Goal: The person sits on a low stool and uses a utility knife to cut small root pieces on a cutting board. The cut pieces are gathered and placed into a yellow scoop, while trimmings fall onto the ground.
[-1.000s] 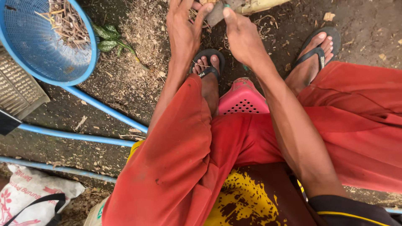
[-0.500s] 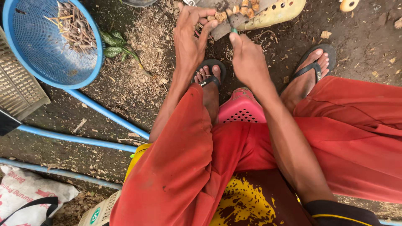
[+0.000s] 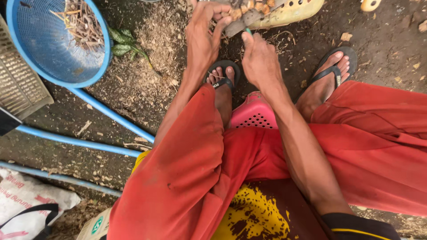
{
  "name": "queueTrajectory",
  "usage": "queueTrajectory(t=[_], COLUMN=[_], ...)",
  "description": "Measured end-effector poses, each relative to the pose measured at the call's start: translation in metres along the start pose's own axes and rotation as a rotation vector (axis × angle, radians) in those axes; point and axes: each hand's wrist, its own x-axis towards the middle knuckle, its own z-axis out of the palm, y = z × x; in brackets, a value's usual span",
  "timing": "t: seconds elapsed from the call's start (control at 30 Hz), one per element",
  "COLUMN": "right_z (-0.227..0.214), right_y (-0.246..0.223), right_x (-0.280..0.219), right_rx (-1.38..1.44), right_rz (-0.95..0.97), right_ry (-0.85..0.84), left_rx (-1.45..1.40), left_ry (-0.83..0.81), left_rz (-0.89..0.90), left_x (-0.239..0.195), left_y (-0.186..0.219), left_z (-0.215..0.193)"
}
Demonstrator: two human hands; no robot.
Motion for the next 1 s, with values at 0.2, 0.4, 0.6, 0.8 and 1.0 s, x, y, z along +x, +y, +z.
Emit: queueTrajectory(t=[0.2,0.4,0.6,0.8,1.0], right_z=[-0.010,-0.019,-0.031,-0.059,-0.067], right_y=[0.019,0.023,0.015,-0.017,-0.037], right_x=[-0.001,0.001,0.001,-0.007,-0.009], right_rx=[0.126,0.299,0.693,1.009,1.005], right_rz=[-0.054,-0.009,0.071,0.062,0.105], right_ry=[-0.015,-0.058,-0.111,-0.156,-0.114], left_rx=[-0.081,-0.318,-0.610,-0.518,-0.284], left_ry=[0.024,-0.017,-0.052,-0.119,-0.119], left_rz=[-0.014,-0.183,-0.361,-0.327,-0.174], left_x=[0.000,-0.008,-0.016,-0.010,-0.001], left_y=[-0.002,-0.007,-0.007,0.014,0.045], left_z=[0.004,-0.001,-0.005,-0.016,-0.023])
